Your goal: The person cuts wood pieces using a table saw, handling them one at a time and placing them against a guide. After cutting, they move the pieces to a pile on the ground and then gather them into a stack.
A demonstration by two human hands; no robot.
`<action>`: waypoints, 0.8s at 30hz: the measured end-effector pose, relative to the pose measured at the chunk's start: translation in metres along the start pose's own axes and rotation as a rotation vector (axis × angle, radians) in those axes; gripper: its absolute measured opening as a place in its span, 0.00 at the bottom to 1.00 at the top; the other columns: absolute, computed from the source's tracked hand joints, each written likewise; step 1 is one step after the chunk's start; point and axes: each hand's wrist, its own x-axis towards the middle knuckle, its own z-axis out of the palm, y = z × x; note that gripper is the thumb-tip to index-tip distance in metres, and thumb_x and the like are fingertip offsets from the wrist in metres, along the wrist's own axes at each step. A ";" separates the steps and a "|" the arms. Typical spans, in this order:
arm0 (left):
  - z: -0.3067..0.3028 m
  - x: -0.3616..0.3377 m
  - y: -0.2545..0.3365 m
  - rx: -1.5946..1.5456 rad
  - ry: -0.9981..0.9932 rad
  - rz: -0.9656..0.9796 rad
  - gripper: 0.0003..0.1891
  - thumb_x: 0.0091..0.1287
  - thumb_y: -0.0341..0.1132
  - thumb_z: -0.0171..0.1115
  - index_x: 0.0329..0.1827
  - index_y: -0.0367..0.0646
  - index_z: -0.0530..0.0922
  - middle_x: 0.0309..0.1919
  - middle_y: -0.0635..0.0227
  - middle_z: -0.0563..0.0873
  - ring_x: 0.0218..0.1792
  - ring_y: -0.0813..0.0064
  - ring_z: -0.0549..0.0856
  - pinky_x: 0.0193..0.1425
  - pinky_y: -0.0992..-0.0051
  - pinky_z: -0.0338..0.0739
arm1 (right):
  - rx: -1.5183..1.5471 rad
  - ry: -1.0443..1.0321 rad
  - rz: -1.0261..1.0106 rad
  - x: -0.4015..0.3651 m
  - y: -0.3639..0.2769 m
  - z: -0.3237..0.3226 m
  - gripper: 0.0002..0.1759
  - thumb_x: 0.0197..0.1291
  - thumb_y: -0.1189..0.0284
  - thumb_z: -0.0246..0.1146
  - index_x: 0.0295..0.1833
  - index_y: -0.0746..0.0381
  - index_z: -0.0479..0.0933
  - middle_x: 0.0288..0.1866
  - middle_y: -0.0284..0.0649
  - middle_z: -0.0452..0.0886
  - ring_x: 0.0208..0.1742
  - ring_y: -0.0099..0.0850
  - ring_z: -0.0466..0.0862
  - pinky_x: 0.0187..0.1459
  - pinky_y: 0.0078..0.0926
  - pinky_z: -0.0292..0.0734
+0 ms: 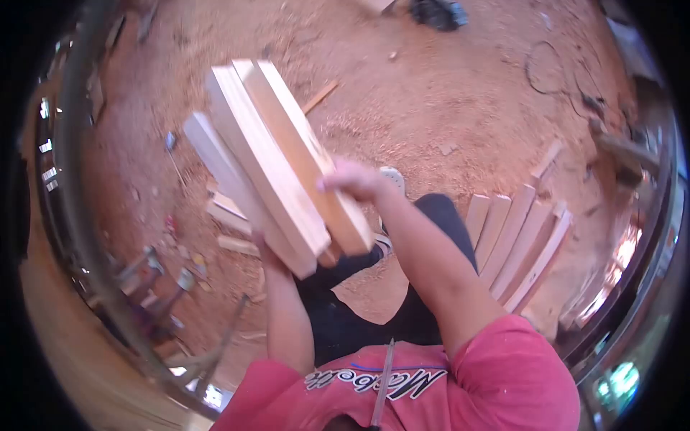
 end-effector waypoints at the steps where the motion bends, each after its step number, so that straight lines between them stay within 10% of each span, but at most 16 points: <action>1: 0.017 -0.034 0.020 0.147 -0.085 0.073 0.35 0.72 0.55 0.49 0.73 0.36 0.62 0.62 0.51 0.77 0.59 0.60 0.82 0.61 0.64 0.82 | 0.038 0.013 -0.011 -0.039 -0.011 0.026 0.55 0.43 0.58 0.77 0.74 0.68 0.60 0.66 0.45 0.74 0.66 0.34 0.74 0.67 0.32 0.68; 2: -0.016 -0.055 0.013 0.022 -0.214 -0.063 0.49 0.59 0.58 0.66 0.76 0.35 0.58 0.69 0.55 0.72 0.69 0.58 0.73 0.71 0.60 0.72 | 0.164 0.009 -0.074 -0.071 -0.012 0.041 0.58 0.42 0.55 0.79 0.75 0.68 0.59 0.70 0.44 0.71 0.71 0.33 0.70 0.70 0.32 0.64; 6: 0.041 -0.096 0.064 0.123 -0.358 -0.123 0.43 0.60 0.61 0.63 0.70 0.36 0.66 0.62 0.58 0.78 0.63 0.60 0.76 0.69 0.61 0.71 | 0.892 0.538 0.055 -0.142 -0.036 0.093 0.45 0.52 0.53 0.73 0.70 0.67 0.68 0.63 0.49 0.80 0.62 0.37 0.81 0.66 0.35 0.73; 10: 0.070 -0.132 0.069 0.274 -0.373 -0.175 0.47 0.55 0.61 0.67 0.70 0.34 0.67 0.61 0.55 0.78 0.62 0.57 0.78 0.66 0.60 0.75 | 0.485 0.321 -0.376 -0.226 -0.056 0.149 0.38 0.58 0.56 0.68 0.68 0.68 0.71 0.58 0.49 0.83 0.53 0.36 0.86 0.57 0.34 0.81; 14: 0.114 -0.126 0.092 0.235 -0.742 -0.379 0.47 0.55 0.57 0.69 0.73 0.36 0.64 0.65 0.55 0.76 0.66 0.55 0.76 0.71 0.56 0.72 | 0.443 0.641 -0.546 -0.226 -0.026 0.133 0.27 0.56 0.57 0.73 0.47 0.72 0.84 0.42 0.47 0.88 0.39 0.32 0.88 0.47 0.30 0.82; 17: 0.135 -0.127 0.087 0.381 -0.993 -0.431 0.51 0.54 0.62 0.68 0.75 0.39 0.61 0.69 0.57 0.73 0.68 0.54 0.73 0.72 0.54 0.69 | 0.556 0.401 -0.741 -0.292 -0.037 0.183 0.35 0.60 0.57 0.69 0.65 0.71 0.73 0.57 0.49 0.82 0.54 0.33 0.84 0.56 0.32 0.79; 24: 0.161 -0.194 0.072 0.574 -1.394 -0.443 0.54 0.58 0.72 0.59 0.78 0.39 0.57 0.73 0.55 0.67 0.69 0.49 0.71 0.73 0.49 0.67 | 0.459 0.536 -1.087 -0.407 0.045 0.285 0.41 0.61 0.55 0.67 0.72 0.70 0.64 0.61 0.49 0.80 0.59 0.33 0.82 0.61 0.35 0.77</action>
